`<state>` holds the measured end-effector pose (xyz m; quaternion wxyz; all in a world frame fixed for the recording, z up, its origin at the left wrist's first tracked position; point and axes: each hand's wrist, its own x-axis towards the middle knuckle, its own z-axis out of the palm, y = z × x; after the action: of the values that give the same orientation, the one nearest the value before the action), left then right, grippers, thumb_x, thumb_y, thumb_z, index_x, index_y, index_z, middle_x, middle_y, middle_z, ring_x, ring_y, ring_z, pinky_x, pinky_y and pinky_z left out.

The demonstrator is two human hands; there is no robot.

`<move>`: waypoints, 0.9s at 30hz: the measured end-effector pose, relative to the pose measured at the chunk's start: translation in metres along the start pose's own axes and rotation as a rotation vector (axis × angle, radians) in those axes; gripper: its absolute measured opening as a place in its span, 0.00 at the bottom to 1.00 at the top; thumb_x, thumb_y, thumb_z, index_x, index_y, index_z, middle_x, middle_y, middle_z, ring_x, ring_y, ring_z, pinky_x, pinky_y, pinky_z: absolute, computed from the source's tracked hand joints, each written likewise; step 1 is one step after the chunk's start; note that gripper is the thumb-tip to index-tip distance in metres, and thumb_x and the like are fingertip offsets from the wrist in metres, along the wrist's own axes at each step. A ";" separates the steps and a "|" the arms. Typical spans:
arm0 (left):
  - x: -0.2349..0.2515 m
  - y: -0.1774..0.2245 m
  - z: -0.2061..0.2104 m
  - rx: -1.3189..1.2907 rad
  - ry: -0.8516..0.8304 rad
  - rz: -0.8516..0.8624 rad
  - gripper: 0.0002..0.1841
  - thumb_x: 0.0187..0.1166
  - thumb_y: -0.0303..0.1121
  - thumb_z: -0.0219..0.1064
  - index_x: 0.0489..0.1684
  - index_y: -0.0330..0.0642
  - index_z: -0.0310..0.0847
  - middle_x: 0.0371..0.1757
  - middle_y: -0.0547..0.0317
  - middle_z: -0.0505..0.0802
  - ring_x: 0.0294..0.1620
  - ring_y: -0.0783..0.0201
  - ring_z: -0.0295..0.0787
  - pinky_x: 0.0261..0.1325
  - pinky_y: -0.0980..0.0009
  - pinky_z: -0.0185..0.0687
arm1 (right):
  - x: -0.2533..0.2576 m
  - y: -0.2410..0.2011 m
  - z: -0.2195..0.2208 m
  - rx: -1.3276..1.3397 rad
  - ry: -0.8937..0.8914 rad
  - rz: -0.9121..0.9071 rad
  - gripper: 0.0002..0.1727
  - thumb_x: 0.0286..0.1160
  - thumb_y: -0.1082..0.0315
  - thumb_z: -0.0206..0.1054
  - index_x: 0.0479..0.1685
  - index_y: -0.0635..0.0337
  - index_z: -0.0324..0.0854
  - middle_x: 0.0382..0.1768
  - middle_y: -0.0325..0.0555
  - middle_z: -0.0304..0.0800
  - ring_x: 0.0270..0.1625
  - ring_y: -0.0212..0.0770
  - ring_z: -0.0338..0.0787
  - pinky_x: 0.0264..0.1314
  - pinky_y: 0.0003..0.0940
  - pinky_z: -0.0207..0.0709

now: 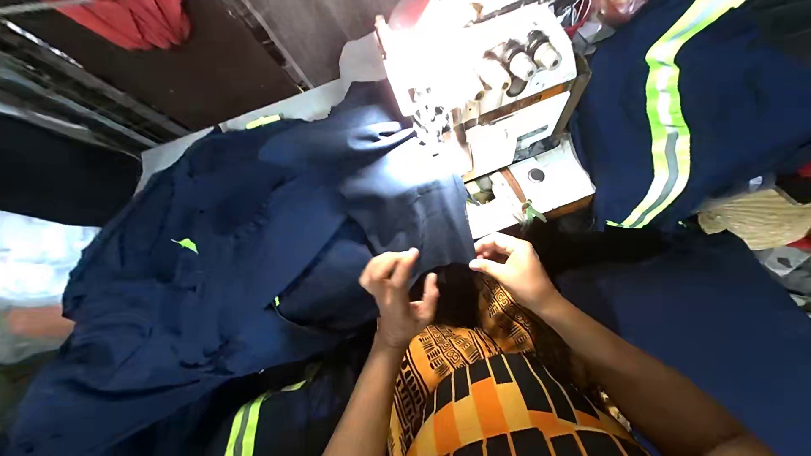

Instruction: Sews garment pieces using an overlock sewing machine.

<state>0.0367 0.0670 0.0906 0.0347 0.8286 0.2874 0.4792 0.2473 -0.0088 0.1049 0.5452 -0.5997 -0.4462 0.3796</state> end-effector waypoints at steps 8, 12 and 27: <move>0.021 -0.003 0.035 0.198 -0.055 0.176 0.34 0.73 0.52 0.68 0.82 0.70 0.63 0.89 0.55 0.61 0.93 0.46 0.41 0.88 0.45 0.39 | -0.012 -0.032 0.004 0.286 0.039 -0.114 0.17 0.60 0.80 0.72 0.51 0.64 0.83 0.32 0.36 0.91 0.34 0.27 0.89 0.39 0.21 0.85; 0.047 0.002 0.026 0.258 -0.074 0.191 0.33 0.70 0.31 0.66 0.79 0.70 0.71 0.90 0.55 0.63 0.94 0.44 0.40 0.86 0.40 0.37 | -0.016 -0.035 0.007 0.442 0.038 -0.183 0.19 0.60 0.83 0.69 0.54 0.61 0.80 0.32 0.35 0.88 0.35 0.28 0.88 0.41 0.23 0.85; 0.055 0.007 0.005 0.207 -0.258 0.245 0.29 0.75 0.20 0.58 0.75 0.56 0.82 0.84 0.58 0.79 0.95 0.48 0.49 0.88 0.41 0.38 | -0.013 -0.022 0.016 0.475 0.075 -0.193 0.20 0.66 0.81 0.64 0.59 0.61 0.74 0.34 0.33 0.86 0.35 0.26 0.86 0.40 0.21 0.82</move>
<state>0.0646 0.0905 0.1322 -0.0726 0.9110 0.2255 0.3376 0.2253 -0.0164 0.1245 0.7207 -0.4232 -0.3791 0.3973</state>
